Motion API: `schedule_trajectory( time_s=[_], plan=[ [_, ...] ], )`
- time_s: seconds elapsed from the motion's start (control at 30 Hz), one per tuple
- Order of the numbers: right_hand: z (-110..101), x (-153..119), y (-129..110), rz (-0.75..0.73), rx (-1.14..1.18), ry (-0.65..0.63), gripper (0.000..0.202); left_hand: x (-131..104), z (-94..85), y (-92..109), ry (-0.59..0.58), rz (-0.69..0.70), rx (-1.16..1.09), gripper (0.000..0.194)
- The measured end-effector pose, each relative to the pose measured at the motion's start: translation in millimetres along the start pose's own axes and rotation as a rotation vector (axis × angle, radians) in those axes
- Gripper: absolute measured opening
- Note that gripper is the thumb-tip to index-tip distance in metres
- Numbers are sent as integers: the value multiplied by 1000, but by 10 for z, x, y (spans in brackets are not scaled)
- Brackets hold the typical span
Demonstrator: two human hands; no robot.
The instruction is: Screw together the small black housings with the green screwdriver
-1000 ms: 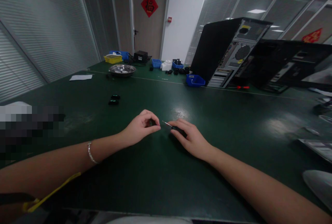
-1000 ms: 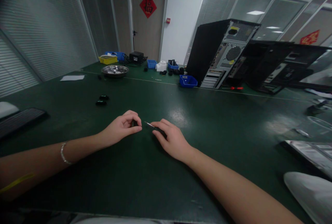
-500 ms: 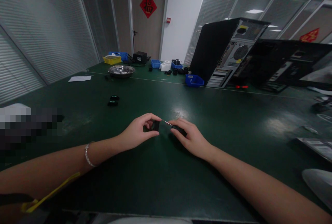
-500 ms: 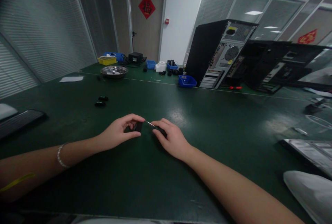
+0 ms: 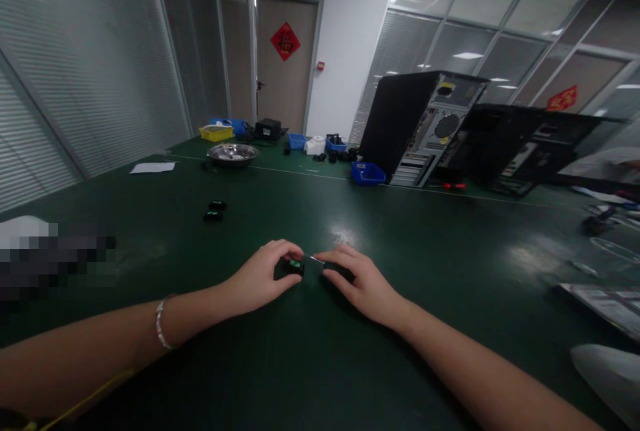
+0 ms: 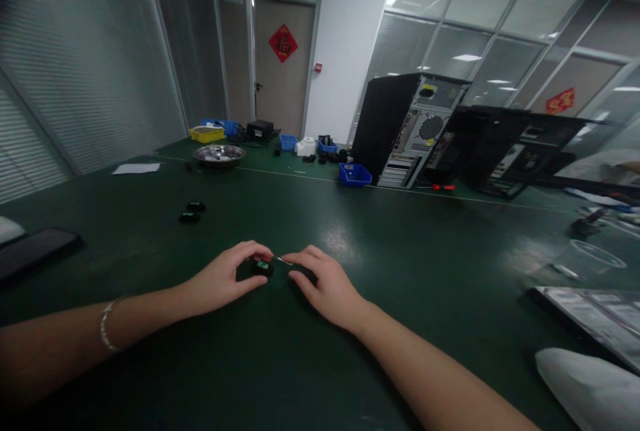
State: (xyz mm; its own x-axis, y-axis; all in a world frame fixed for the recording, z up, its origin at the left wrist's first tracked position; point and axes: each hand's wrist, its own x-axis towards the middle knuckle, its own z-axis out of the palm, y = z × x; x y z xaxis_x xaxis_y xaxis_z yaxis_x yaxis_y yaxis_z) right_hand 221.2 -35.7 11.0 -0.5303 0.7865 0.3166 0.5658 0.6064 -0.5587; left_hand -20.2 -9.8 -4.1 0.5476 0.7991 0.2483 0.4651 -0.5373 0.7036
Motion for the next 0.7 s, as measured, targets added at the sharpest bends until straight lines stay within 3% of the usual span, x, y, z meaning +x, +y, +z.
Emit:
schedule_trajectory(
  time_s=[0.2,0.7],
  plan=[
    [9,3,16,16,-29,-55,29,13,-16,8,4,1,1,15],
    [43,7,-23,20,-45,-50,33,6,-46,21,45,16,-29,18]
  ],
)
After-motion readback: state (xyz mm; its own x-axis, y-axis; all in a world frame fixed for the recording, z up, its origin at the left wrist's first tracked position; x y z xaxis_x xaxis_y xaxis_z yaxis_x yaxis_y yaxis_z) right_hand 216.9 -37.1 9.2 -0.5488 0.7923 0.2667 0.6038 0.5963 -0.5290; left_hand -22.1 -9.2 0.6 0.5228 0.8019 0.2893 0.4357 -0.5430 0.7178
